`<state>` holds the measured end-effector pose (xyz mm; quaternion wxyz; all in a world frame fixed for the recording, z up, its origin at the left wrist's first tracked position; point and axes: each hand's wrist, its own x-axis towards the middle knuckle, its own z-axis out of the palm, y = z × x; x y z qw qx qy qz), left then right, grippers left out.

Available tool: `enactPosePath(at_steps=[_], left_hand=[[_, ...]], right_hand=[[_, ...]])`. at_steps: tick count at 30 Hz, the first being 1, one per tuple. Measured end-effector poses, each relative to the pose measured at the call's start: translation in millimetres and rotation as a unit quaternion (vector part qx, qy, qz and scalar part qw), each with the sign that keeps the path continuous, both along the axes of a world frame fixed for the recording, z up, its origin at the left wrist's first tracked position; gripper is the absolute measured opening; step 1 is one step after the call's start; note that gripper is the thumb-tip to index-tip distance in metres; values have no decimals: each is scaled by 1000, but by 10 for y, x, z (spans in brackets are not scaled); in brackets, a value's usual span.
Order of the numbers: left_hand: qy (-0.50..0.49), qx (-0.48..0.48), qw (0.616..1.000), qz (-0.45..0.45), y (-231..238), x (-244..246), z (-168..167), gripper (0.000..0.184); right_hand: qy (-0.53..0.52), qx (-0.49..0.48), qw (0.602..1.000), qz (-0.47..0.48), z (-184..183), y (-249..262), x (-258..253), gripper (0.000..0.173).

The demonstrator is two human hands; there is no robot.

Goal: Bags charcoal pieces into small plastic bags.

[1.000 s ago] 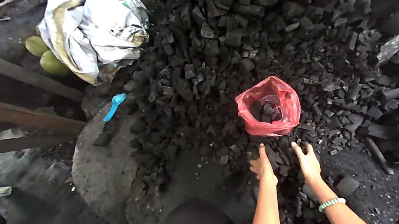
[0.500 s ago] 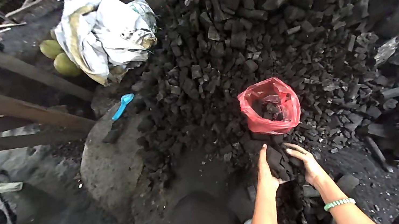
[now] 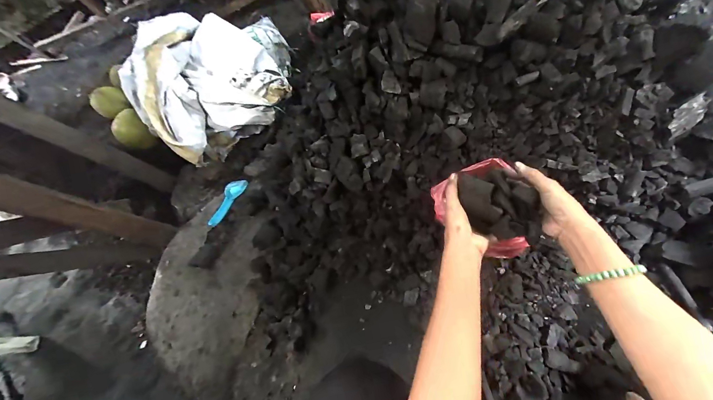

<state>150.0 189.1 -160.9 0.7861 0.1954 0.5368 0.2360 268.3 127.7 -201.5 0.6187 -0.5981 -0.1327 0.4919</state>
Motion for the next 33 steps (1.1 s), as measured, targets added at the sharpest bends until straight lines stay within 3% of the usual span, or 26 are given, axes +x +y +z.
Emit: enactPosePath(at_steps=[3,7,10,13,15,17,18,20,22,24,26,27,29,31,33], left_hand=[[63,-6,998,-10,-8,113,-434,71],[106,14,994,-29,-34,141,-463,70],[125,37,990,-59,96,15,-388,76],[146,105,970,-161,216,-157,-348,73],[231,221,907,-273,266,-264,-302,69],[389,329,767,-391,270,-337,-143,68],[448,356,700,-427,243,-360,-54,65],[491,409,624,-449,203,-402,29,51],[447,485,601,-452,175,-496,15,38],[345,596,619,-377,64,-662,-141,29],[252,641,696,-205,-248,-792,-416,27],[233,593,761,-124,-491,-844,-557,32],[241,398,885,1,-1047,-959,-916,44],[313,182,927,102,-1564,-987,-1259,51],[380,-11,921,83,-2003,-979,-1275,65]], right_hand=[[18,-125,992,-20,-234,139,28,59],[-10,-167,986,13,-247,118,10,63],[-43,-184,977,96,-205,126,143,68],[-196,-181,936,228,17,107,205,62],[-337,-177,865,326,162,128,227,54],[-445,-178,799,364,229,135,230,46],[-469,-176,787,360,248,119,233,44],[-482,-151,806,310,269,28,253,40],[-405,-83,890,191,198,-208,257,37],[-256,-32,966,6,-68,-536,161,36],[-181,-62,976,-107,-461,-908,-9,39],[-173,-101,972,-122,-698,-1068,-114,39],[-196,-188,960,-68,-1100,-1322,-369,39],[-246,-258,933,51,-1224,-1427,-570,40],[-307,-285,898,138,-1327,-1447,-669,42]])
